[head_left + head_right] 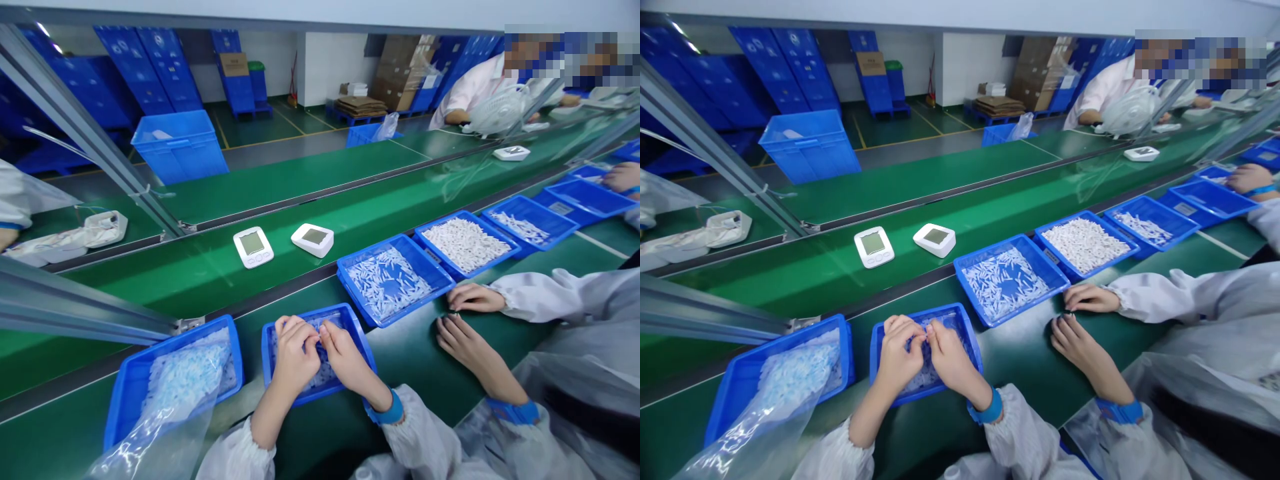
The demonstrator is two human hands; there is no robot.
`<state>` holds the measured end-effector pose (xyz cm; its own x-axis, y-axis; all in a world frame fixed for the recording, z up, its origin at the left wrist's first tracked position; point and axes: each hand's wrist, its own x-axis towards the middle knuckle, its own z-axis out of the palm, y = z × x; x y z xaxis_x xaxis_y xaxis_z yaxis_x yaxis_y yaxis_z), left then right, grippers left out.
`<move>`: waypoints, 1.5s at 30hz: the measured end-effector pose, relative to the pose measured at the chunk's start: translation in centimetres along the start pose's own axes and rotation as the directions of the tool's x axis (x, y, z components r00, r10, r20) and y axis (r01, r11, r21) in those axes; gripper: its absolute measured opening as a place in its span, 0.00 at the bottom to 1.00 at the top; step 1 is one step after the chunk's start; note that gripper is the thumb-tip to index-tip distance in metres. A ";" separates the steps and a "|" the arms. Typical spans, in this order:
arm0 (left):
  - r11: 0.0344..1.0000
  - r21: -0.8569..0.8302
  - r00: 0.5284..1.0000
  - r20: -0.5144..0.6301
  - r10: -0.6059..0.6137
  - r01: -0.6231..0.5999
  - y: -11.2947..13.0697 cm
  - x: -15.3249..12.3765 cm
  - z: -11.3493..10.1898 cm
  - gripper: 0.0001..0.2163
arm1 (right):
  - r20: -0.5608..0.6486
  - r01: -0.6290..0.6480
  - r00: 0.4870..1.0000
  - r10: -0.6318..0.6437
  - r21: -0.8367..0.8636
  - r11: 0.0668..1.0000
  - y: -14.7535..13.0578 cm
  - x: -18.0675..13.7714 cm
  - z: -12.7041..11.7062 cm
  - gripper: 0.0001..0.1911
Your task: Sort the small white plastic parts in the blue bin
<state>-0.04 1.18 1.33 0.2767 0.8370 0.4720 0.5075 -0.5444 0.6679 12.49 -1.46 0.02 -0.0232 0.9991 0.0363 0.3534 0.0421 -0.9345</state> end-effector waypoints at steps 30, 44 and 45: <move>0.995 -0.061 0.995 0.068 -0.069 0.073 0.1 0.2 -0.5 0.09 | -0.149 0.074 0.987 -0.061 0.085 0.994 0.0 -0.6 -0.9 0.08; 0.992 -0.121 0.999 0.019 0.030 -0.028 0.1 0.3 -0.4 0.10 | -0.026 0.101 0.994 -0.102 -0.037 0.994 -0.2 -0.9 -1.0 0.17; 0.992 -0.122 0.999 0.041 0.024 -0.019 0.0 0.3 -0.3 0.10 | -0.020 0.088 0.996 -0.088 -0.036 0.996 -0.1 -0.9 -1.0 0.17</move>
<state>-0.24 1.42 1.67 0.3219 0.8251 0.4643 0.3984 -0.5629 0.7242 13.43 -2.32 0.42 -0.0353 0.9914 0.1260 0.3834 0.1298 -0.9144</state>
